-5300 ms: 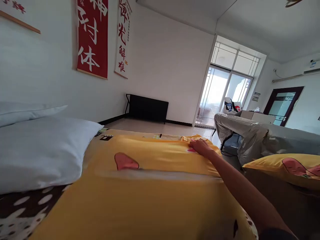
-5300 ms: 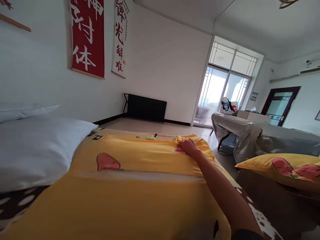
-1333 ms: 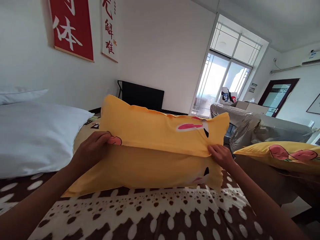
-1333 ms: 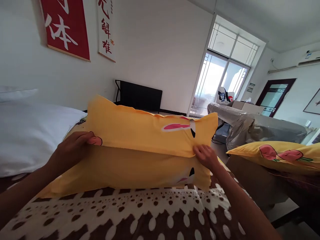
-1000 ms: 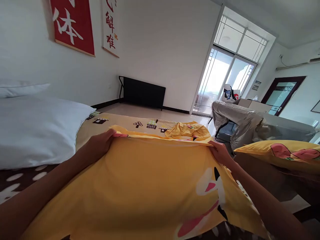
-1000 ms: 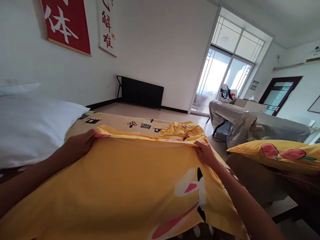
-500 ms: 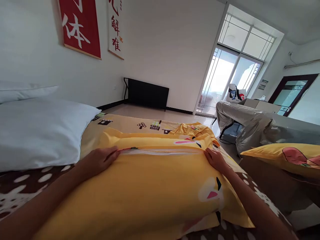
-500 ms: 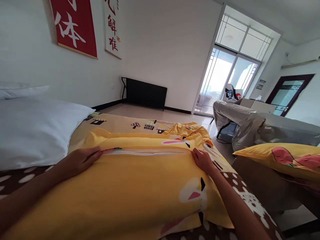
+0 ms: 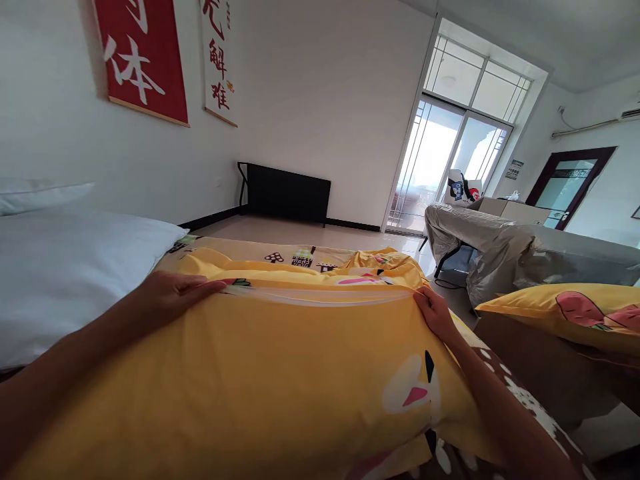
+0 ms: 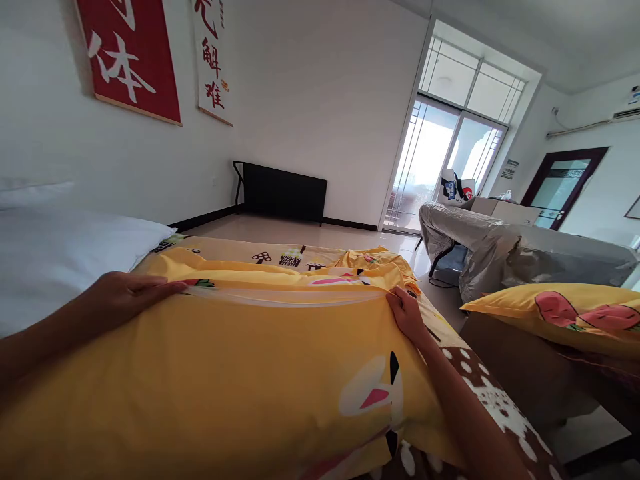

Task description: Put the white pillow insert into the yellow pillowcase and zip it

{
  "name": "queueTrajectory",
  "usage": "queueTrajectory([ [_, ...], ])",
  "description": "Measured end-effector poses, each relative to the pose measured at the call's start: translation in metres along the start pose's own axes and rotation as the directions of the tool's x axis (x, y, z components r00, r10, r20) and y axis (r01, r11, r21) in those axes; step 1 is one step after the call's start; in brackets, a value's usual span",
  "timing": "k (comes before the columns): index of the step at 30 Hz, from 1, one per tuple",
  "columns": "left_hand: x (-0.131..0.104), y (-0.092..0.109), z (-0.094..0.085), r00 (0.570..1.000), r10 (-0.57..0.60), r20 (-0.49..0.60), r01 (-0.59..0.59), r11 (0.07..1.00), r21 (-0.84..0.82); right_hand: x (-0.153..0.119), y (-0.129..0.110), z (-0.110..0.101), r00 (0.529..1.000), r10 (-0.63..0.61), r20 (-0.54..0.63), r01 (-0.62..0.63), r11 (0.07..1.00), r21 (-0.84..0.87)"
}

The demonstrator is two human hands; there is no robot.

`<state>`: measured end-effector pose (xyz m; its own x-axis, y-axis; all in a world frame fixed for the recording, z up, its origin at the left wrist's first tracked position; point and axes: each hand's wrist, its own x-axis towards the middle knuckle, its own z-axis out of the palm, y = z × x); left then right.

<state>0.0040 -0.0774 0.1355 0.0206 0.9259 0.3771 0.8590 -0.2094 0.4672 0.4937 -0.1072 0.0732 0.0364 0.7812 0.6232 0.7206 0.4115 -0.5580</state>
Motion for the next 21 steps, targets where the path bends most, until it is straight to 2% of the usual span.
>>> queueTrajectory([
  [3,0.004,-0.013,-0.014,0.976,-0.216,-0.008,0.215,0.972,-0.091,0.016,-0.023,-0.002,0.993,-0.024,0.114,0.010,0.992,0.123],
  [6,-0.006,-0.037,-0.004,0.964,-0.263,0.021,0.264,0.964,-0.036,0.017,-0.026,0.016,0.959,-0.044,0.280,-0.019,0.976,0.219],
  [9,-0.014,-0.054,0.016,0.960,-0.275,0.060,0.275,0.961,-0.005,0.009,-0.004,0.040,0.915,0.000,0.404,-0.134,0.943,0.304],
  [12,-0.007,-0.051,0.026,0.949,-0.314,0.034,0.311,0.948,0.065,0.002,0.027,0.048,0.888,0.058,0.456,-0.281,0.853,0.440],
  [15,0.011,-0.027,0.028,0.979,-0.205,0.009,0.198,0.955,0.221,0.001,0.048,0.039,0.872,0.077,0.484,-0.344,0.800,0.493],
  [17,0.022,0.005,0.035,1.000,-0.019,-0.009,0.021,0.956,0.294,0.003,0.054,0.034,0.876,0.100,0.473,-0.359,0.789,0.499],
  [18,0.025,0.026,0.042,0.995,0.101,-0.005,-0.094,0.948,0.305,0.004,0.055,0.033,0.878,0.113,0.465,-0.366,0.784,0.501],
  [19,0.026,0.050,0.052,0.975,0.222,0.020,-0.218,0.930,0.297,0.004,0.055,0.033,0.881,0.123,0.456,-0.371,0.779,0.506],
  [20,0.026,0.078,0.064,0.932,0.356,0.076,-0.363,0.894,0.264,0.005,0.056,0.033,0.885,0.132,0.446,-0.374,0.773,0.513],
  [21,0.025,0.107,0.078,0.864,0.476,0.163,-0.502,0.835,0.225,0.005,0.056,0.034,0.889,0.135,0.437,-0.373,0.767,0.522],
])
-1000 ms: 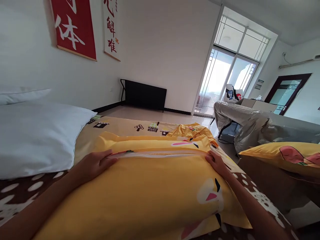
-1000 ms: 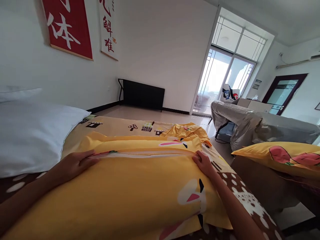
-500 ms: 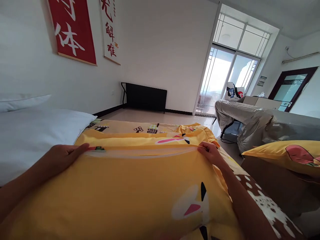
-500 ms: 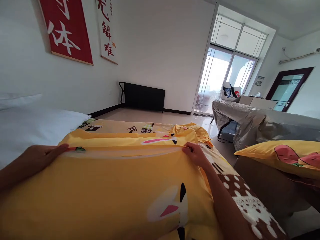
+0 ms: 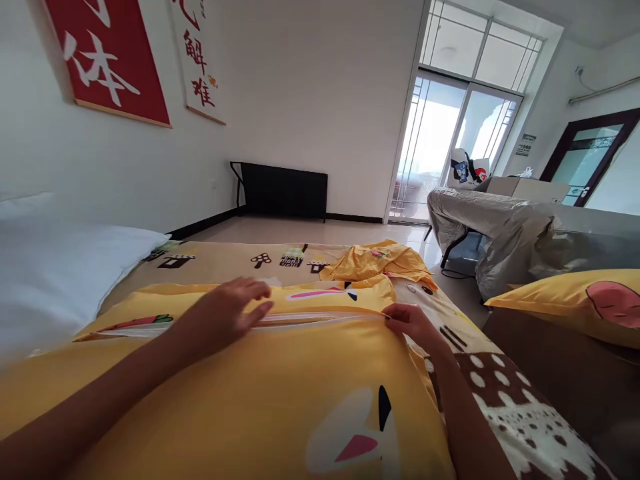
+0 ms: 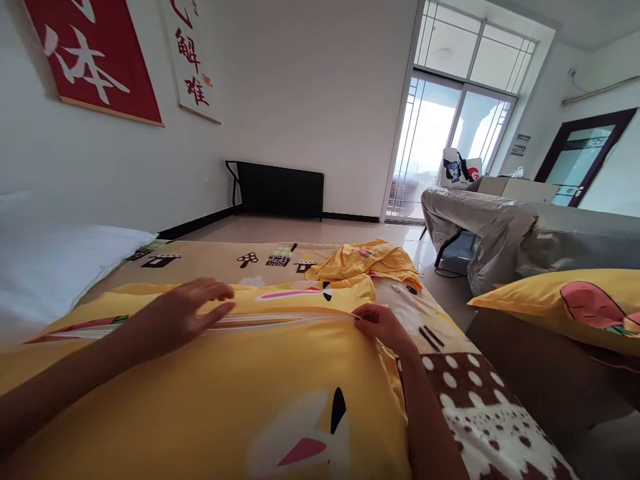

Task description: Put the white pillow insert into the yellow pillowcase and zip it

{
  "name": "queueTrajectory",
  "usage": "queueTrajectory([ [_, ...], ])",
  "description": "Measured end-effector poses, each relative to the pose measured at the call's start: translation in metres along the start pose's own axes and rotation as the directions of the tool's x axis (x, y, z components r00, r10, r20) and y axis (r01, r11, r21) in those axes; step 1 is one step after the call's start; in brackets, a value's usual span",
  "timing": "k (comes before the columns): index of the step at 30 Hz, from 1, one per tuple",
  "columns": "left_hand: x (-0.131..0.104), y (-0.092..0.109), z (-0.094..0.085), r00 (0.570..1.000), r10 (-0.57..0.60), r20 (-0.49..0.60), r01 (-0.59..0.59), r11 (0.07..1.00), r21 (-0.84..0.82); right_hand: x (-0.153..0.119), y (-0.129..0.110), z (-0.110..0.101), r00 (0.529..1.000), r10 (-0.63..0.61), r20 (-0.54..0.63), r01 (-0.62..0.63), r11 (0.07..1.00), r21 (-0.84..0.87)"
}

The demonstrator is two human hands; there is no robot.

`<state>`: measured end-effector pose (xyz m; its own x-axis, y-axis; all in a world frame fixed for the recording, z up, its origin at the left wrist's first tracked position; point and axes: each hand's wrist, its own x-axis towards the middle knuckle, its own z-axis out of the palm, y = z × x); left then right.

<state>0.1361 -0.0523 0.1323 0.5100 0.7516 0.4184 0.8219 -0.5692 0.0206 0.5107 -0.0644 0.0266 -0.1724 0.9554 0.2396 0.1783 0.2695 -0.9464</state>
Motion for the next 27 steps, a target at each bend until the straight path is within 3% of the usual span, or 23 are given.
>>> queueTrajectory([
  [2,0.029,0.059,0.013,0.966,0.253,0.059,-0.254,0.967,0.019,0.001,0.001,0.001,1.000,-0.006,-0.003,0.006,1.000,0.024],
  [4,0.054,0.110,0.028,0.904,0.419,0.084,-0.425,0.904,0.057,0.001,0.002,0.000,1.000,-0.011,0.012,0.011,0.998,0.057],
  [6,0.074,0.147,0.044,0.848,0.525,0.073,-0.528,0.848,0.048,0.000,0.002,-0.001,1.000,-0.015,0.025,0.013,0.995,0.098],
  [8,0.086,0.165,0.061,0.824,0.560,0.084,-0.563,0.826,0.016,0.000,0.000,-0.002,0.999,-0.019,0.028,0.015,0.991,0.135],
  [11,0.090,0.166,0.082,0.849,0.525,0.064,-0.525,0.851,-0.021,0.000,-0.001,-0.001,0.999,-0.016,0.038,0.009,0.986,0.164],
  [14,0.086,0.156,0.092,0.874,0.485,-0.019,-0.485,0.874,-0.012,0.000,-0.001,-0.001,0.999,-0.014,0.037,0.007,0.986,0.166],
  [19,0.081,0.152,0.093,0.862,0.502,-0.069,-0.501,0.865,0.031,-0.001,0.002,-0.006,0.998,0.002,0.056,-0.009,0.991,0.135],
  [27,0.078,0.154,0.096,0.891,0.448,-0.071,-0.452,0.891,-0.051,-0.006,-0.003,-0.012,0.997,0.008,0.079,-0.007,1.000,-0.018],
])
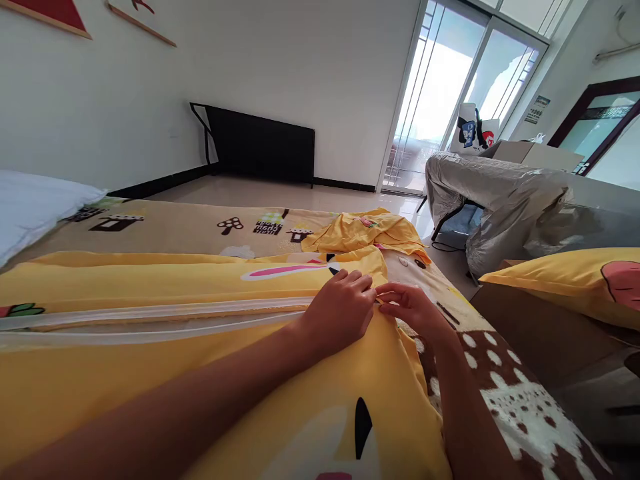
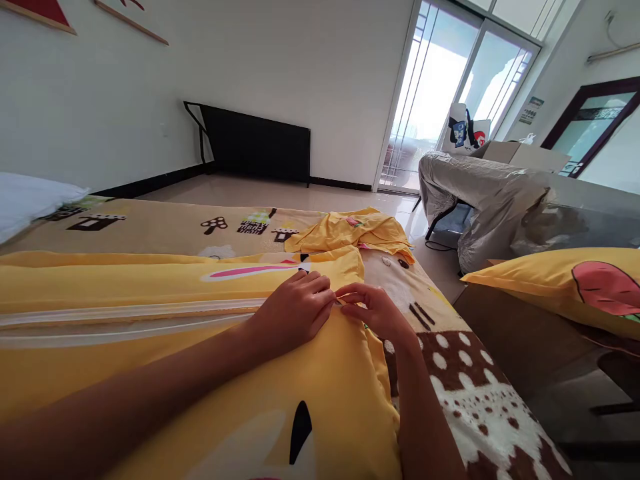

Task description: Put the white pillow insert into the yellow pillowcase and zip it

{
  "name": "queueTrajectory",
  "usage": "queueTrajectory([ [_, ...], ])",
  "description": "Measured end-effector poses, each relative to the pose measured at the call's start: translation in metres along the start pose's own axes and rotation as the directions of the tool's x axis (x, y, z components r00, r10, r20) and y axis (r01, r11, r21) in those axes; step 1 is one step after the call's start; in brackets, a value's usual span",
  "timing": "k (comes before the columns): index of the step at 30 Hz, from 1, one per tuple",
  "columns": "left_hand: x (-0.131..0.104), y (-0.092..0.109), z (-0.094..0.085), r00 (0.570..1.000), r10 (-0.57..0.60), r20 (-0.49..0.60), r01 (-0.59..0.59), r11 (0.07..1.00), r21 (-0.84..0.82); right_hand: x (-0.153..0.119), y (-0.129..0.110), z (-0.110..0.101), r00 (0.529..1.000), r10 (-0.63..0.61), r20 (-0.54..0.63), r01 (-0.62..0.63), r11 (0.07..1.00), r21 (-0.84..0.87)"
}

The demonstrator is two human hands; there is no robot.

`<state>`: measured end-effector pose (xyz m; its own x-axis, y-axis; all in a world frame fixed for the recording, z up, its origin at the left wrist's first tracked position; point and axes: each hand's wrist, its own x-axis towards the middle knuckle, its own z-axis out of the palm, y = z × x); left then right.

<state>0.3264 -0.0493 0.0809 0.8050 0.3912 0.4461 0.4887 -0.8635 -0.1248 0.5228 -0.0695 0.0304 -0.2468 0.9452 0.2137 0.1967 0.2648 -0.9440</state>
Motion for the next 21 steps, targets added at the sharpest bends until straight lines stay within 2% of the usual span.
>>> queueTrajectory([
  [4,0.000,0.001,0.001,0.999,-0.040,0.017,0.041,0.996,-0.084,-0.004,-0.012,0.003,0.999,-0.031,-0.018,0.026,0.971,-0.238],
  [7,0.000,0.000,0.002,0.995,-0.084,0.055,0.091,0.983,-0.156,-0.007,-0.025,0.008,0.999,-0.031,-0.029,0.015,0.903,-0.430],
  [9,0.000,-0.001,0.004,0.994,-0.086,0.071,0.097,0.982,-0.161,-0.008,-0.031,0.012,0.998,-0.038,-0.041,0.012,0.865,-0.501],
  [21,-0.001,0.001,0.009,0.997,-0.013,0.078,0.015,1.000,-0.026,-0.006,-0.025,0.011,0.992,-0.088,-0.087,0.029,0.850,-0.527],
])
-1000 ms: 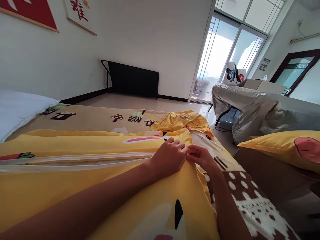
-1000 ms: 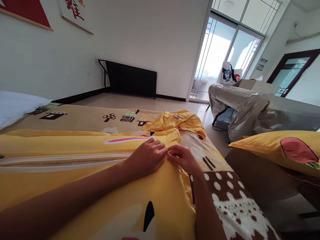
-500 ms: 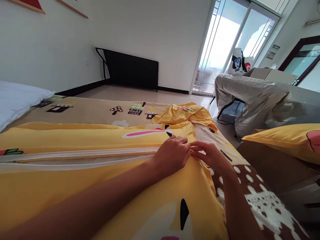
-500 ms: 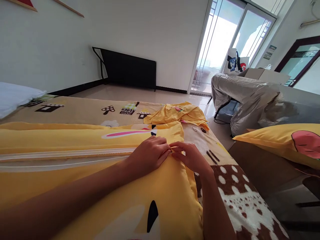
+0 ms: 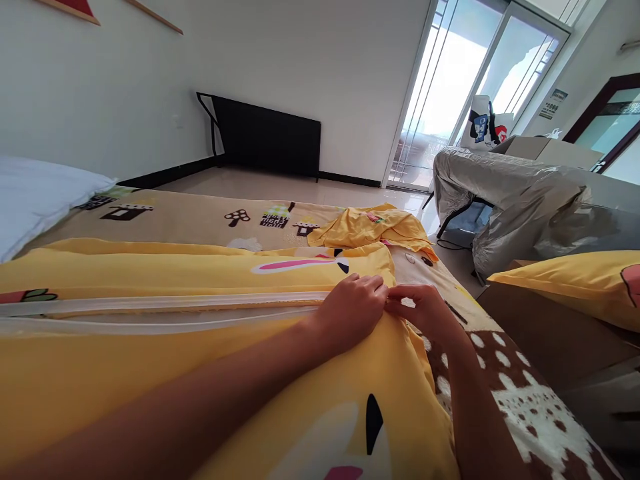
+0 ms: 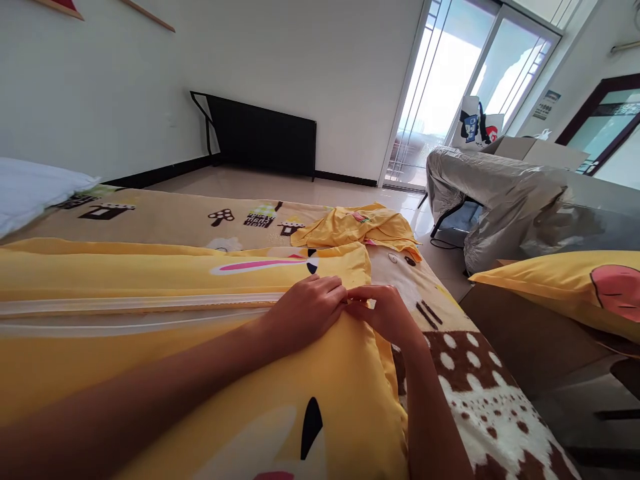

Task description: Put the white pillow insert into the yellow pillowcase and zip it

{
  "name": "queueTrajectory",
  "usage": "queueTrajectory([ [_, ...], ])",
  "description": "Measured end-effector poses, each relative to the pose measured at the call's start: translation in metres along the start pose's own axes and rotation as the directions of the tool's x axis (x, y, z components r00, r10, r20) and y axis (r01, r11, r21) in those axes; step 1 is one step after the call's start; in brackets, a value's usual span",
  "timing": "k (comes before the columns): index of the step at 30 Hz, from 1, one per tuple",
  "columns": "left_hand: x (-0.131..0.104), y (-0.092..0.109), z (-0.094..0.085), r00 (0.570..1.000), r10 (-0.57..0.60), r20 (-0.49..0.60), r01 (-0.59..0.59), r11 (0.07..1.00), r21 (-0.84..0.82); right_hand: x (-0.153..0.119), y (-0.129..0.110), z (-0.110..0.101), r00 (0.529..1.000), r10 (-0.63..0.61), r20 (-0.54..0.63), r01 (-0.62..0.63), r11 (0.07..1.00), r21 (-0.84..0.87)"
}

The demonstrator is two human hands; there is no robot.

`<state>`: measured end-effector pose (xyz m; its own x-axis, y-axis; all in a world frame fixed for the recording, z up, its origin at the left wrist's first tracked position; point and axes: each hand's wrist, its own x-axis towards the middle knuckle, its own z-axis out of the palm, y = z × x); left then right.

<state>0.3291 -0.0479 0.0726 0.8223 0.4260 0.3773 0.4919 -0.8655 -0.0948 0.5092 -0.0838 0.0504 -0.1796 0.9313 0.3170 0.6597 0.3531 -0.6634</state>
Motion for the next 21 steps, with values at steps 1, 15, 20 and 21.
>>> queueTrajectory([
  [1,0.000,0.000,0.000,1.000,-0.001,0.008,0.001,1.000,0.000,0.000,0.001,0.000,1.000,-0.002,-0.003,0.002,1.000,0.014],
  [15,-0.001,0.002,0.000,0.996,-0.088,-0.030,0.082,0.985,-0.151,0.004,0.011,0.001,0.998,0.008,0.062,-0.021,0.978,0.205],
  [20,0.000,0.004,0.001,0.993,-0.115,-0.004,0.113,0.985,-0.130,0.007,0.021,0.007,0.996,0.051,0.069,-0.071,0.943,0.325],
  [21,0.000,0.004,0.002,0.992,-0.122,0.004,0.122,0.983,-0.137,0.007,0.022,0.008,0.997,0.054,0.063,-0.073,0.933,0.353],
])
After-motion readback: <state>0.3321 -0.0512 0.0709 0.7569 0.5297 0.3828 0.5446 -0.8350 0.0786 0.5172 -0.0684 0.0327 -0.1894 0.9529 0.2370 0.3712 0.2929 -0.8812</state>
